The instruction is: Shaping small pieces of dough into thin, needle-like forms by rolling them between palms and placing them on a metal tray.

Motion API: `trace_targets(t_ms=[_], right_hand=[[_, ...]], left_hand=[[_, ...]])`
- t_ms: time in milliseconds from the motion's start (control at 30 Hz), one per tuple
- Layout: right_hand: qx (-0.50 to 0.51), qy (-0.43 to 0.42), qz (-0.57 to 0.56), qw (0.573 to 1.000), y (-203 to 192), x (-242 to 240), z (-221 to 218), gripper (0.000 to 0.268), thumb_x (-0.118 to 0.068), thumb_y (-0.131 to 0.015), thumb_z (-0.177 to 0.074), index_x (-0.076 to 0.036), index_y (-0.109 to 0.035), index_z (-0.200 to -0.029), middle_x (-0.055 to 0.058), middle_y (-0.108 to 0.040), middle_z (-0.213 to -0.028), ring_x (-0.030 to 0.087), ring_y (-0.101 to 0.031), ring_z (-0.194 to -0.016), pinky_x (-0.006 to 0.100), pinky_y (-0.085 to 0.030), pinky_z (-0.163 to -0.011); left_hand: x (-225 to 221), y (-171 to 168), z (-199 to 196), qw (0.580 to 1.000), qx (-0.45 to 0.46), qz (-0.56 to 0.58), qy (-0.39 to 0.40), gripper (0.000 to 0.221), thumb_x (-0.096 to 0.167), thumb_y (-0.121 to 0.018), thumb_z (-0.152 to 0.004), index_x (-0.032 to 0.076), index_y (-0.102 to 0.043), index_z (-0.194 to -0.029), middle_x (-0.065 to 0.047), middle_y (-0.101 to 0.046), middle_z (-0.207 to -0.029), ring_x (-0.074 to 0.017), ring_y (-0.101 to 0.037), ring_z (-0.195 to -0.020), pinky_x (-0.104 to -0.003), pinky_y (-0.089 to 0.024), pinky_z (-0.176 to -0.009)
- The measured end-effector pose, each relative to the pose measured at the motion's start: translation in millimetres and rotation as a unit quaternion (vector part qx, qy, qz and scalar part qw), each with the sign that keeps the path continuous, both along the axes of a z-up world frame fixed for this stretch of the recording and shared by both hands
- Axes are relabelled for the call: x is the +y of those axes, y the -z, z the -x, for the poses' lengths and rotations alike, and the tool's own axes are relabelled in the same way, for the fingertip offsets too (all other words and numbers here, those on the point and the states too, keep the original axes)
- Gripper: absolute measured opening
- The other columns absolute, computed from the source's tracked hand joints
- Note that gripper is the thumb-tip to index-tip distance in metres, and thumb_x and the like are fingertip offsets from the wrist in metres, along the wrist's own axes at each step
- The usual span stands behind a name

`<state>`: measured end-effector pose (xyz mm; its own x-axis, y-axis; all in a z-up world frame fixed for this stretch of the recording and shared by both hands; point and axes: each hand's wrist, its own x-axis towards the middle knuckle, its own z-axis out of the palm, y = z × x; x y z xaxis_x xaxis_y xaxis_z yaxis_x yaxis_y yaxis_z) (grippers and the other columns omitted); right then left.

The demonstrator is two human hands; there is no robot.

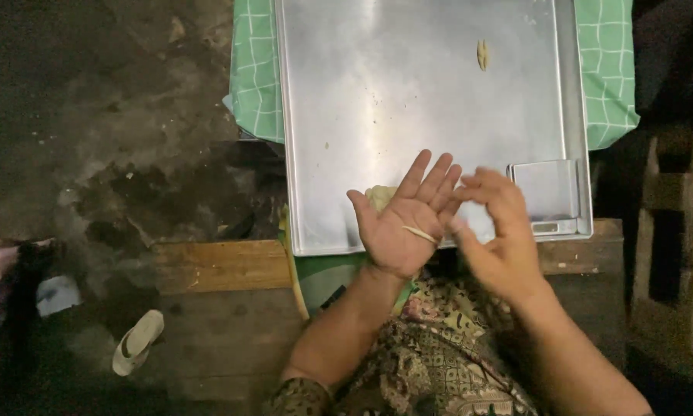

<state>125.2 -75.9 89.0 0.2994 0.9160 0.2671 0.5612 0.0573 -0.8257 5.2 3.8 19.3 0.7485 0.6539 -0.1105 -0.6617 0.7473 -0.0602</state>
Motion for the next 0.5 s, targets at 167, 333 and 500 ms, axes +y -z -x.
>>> trace_targets(t_ms=[167, 333, 500], right_hand=[[-0.174, -0.018, -0.036, 0.984, 54.3, -13.5, 15.1, 0.032, -0.035, -0.077, -0.087, -0.016, -0.072, -0.112, 0.005, -0.062, -0.117, 0.034, -0.055, -0.122, 0.049, -0.04, -0.108], [-0.127, -0.006, -0.039, 0.991, 75.8, -17.8, 19.0, 0.041, -0.03, -0.081, -0.083, -0.014, -0.072, -0.12, 0.006, -0.063, -0.115, 0.034, -0.058, -0.118, 0.048, -0.042, -0.105], [-0.092, -0.002, -0.022, 0.996, 91.2, -19.8, 22.0, 0.039, -0.031, -0.082, -0.083, -0.018, -0.076, -0.119, 0.004, -0.063, -0.11, 0.033, -0.059, -0.113, 0.047, -0.042, -0.102]], left_hand=[[4.1, 19.4, -2.1, 0.986, 0.006, -0.15, -0.073, 0.124, 0.099, -0.024, -0.079, 0.01, -0.017, -0.166, -0.018, -0.016, -0.17, -0.0358, -0.011, -0.159, -0.055, -0.004, -0.131], [7.2, 23.4, 3.9, 0.985, 0.008, -0.151, -0.081, 0.122, 0.098, -0.024, -0.08, 0.011, -0.019, -0.166, -0.018, -0.017, -0.17, -0.0355, -0.012, -0.159, -0.054, -0.004, -0.131], [2.2, 27.9, 2.6, 0.978, 0.032, -0.189, -0.079, 0.123, 0.1, -0.021, -0.079, 0.014, -0.019, -0.167, -0.015, -0.017, -0.171, -0.0329, -0.01, -0.16, -0.052, -0.001, -0.132]])
